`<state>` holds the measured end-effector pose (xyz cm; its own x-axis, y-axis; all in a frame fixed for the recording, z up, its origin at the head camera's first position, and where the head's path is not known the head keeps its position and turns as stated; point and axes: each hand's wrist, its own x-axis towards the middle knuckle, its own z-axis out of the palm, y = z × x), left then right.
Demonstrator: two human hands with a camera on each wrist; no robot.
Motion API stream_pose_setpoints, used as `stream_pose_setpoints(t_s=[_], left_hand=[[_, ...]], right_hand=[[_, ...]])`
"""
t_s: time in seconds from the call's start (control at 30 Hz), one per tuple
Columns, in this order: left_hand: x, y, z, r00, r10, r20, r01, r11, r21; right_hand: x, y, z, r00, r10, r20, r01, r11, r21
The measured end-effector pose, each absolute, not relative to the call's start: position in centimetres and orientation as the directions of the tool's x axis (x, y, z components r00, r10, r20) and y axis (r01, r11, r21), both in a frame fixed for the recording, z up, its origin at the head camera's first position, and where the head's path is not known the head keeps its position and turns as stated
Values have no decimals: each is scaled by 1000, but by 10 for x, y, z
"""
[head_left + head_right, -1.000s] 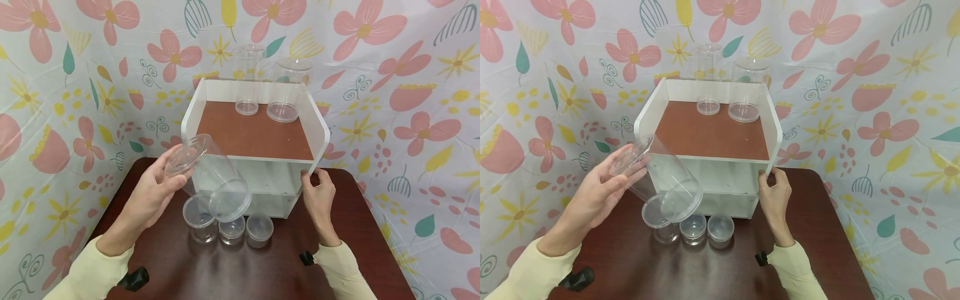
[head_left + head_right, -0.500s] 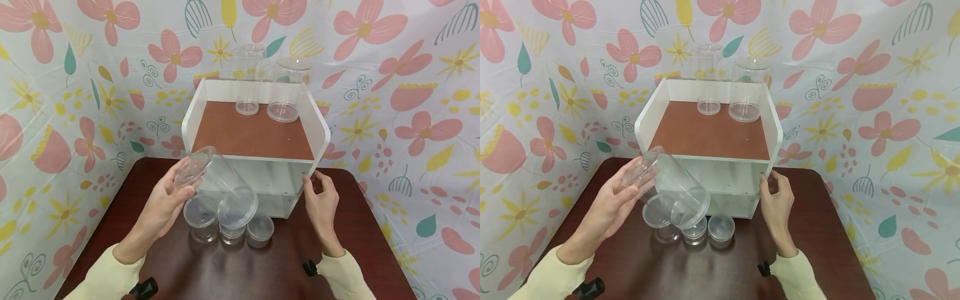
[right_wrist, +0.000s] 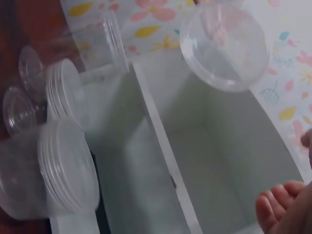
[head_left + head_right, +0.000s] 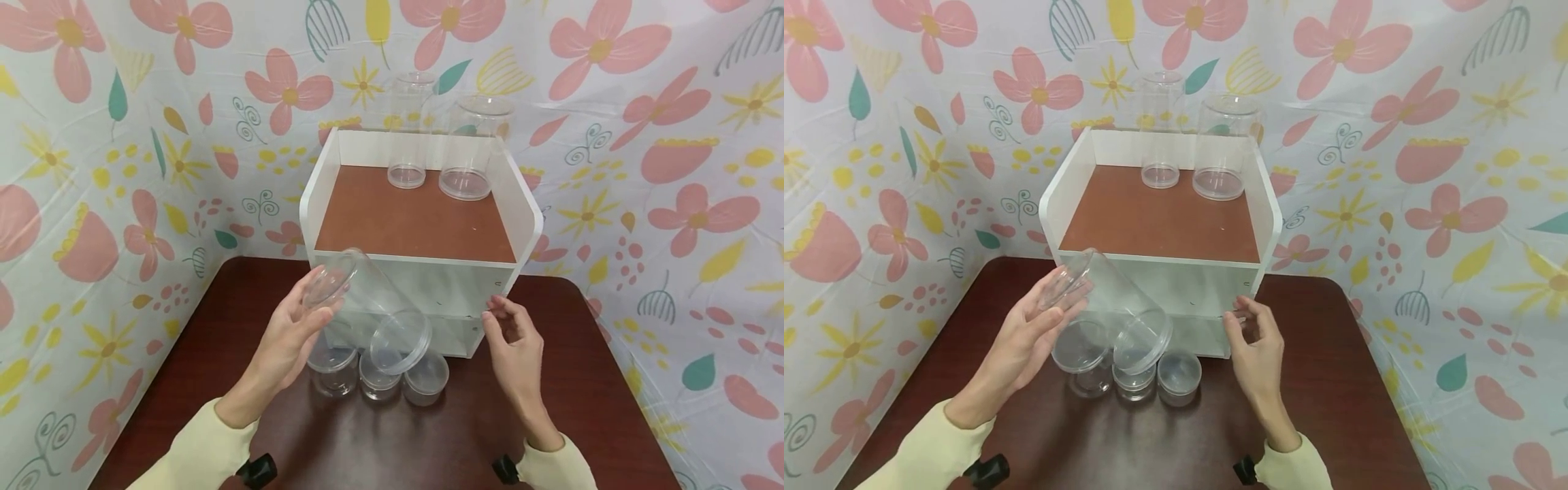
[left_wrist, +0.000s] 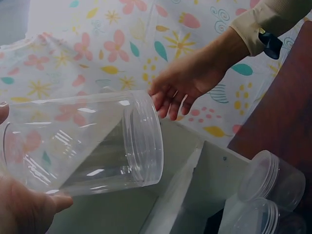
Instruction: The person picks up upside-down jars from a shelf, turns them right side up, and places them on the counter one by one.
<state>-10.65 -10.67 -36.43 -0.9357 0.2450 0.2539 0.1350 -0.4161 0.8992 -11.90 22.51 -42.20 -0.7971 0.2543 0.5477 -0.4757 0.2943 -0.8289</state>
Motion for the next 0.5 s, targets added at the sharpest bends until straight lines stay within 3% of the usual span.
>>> stream_pose_setpoints(t_s=[0.2,0.5], left_hand=[[-111,-97,-374,-937,236,259,121,-475,872],[-114,-88,-384,-934,247,257,104,-501,859]], right_hand=[[-113,218,-432,-832,36,554,-540,184,-822],[-106,209,-440,-814,-192,549,-580,195,-791]])
